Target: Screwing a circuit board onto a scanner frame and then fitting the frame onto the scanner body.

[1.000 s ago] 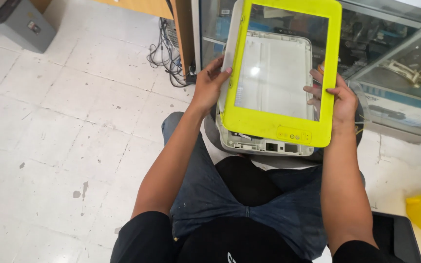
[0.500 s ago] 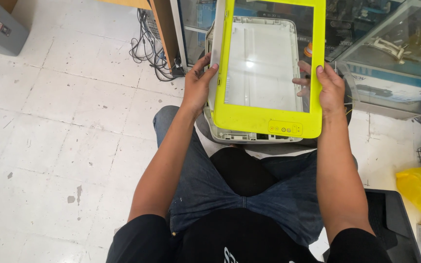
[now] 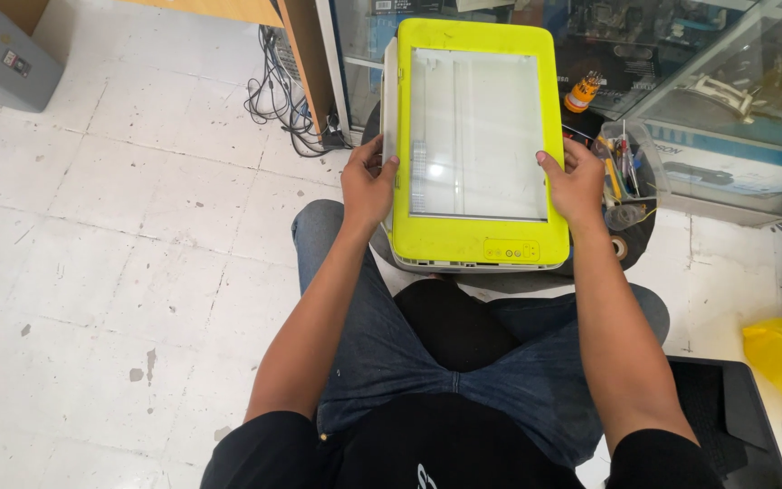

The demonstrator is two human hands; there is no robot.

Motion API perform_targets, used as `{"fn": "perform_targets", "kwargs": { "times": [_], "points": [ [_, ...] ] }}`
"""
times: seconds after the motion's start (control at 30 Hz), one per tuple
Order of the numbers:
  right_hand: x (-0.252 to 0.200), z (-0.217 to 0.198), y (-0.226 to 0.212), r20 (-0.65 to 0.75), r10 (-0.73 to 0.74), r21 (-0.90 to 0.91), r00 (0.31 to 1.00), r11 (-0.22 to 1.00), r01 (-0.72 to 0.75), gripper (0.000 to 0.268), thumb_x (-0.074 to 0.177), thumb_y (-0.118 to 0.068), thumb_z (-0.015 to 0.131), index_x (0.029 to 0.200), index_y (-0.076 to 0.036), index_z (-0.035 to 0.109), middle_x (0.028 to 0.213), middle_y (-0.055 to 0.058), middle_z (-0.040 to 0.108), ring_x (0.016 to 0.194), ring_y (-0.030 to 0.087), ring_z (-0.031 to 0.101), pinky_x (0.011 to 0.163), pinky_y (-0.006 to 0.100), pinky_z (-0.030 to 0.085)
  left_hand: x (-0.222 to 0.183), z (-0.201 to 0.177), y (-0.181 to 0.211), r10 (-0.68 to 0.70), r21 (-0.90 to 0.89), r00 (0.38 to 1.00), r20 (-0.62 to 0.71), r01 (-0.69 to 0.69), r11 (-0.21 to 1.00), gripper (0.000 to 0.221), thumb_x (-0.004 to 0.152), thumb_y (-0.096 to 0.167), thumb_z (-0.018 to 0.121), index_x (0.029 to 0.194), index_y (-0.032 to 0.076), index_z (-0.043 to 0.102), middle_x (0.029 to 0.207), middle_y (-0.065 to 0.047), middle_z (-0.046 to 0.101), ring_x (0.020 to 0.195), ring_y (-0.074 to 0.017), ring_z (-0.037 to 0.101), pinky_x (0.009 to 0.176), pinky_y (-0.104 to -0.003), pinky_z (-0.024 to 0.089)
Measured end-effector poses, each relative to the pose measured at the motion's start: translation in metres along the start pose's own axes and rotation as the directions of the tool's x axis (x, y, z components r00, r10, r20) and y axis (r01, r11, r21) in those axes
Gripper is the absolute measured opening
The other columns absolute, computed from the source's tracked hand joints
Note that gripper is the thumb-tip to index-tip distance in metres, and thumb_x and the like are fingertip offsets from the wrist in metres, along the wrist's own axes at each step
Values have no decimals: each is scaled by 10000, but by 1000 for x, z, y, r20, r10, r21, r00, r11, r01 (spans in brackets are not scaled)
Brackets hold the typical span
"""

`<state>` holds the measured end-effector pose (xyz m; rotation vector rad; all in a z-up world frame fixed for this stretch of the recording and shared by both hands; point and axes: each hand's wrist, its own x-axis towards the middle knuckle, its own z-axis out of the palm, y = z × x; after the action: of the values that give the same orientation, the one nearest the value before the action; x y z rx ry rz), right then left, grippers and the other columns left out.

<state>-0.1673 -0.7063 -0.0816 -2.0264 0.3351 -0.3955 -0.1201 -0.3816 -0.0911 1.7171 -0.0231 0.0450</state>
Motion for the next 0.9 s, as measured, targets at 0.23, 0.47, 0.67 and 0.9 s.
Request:
{"fn": "perform_targets", "kwargs": {
  "times": [0.23, 0.47, 0.67, 0.9],
  "points": [
    [-7, 3, -5, -25, -136, -518, 990, 849, 104, 422, 1067, -325, 771, 1332, -8, 685, 1126, 124, 731, 1043, 286, 634, 890, 415, 541, -12, -6, 9, 30, 116, 999, -22, -28, 993, 440, 983, 76, 656, 1401, -42, 587, 1249, -199, 657, 1102, -300, 694, 902, -374, 591],
    [-9, 5, 12, 21, -336, -545, 942, 786, 292, 389, 1052, -245, 793, 1247, 82, 713, 1045, 172, 605, 1027, 347, 512, 949, 471, 448, -13, -5, 10, 2, 118, 1000, -21, 0, 993, 441, 982, 73, 647, 1402, -48, 586, 1237, -195, 660, 1069, -286, 704, 874, -363, 601],
    [2, 9, 31, 0, -366, -505, 930, 803, 316, 373, 1009, -195, 807, 1218, 90, 689, 1055, 218, 584, 1030, 441, 556, 934, 528, 442, -6, -3, 2, 30, 143, 999, -30, -26, 989, 416, 977, 73, 654, 1377, -28, 608, 1201, -167, 671, 1049, -268, 709, 853, -345, 603],
    [-7, 10, 10, -49, -225, -417, 973, 890, 185, 347, 1036, -167, 748, 1277, 53, 631, 1136, 188, 571, 1012, 385, 626, 904, 472, 509, -6, -5, 0, 89, 117, 996, -27, -85, 989, 404, 982, 51, 645, 1375, -35, 605, 1185, -162, 661, 1037, -250, 699, 854, -351, 592]
  ]
}}
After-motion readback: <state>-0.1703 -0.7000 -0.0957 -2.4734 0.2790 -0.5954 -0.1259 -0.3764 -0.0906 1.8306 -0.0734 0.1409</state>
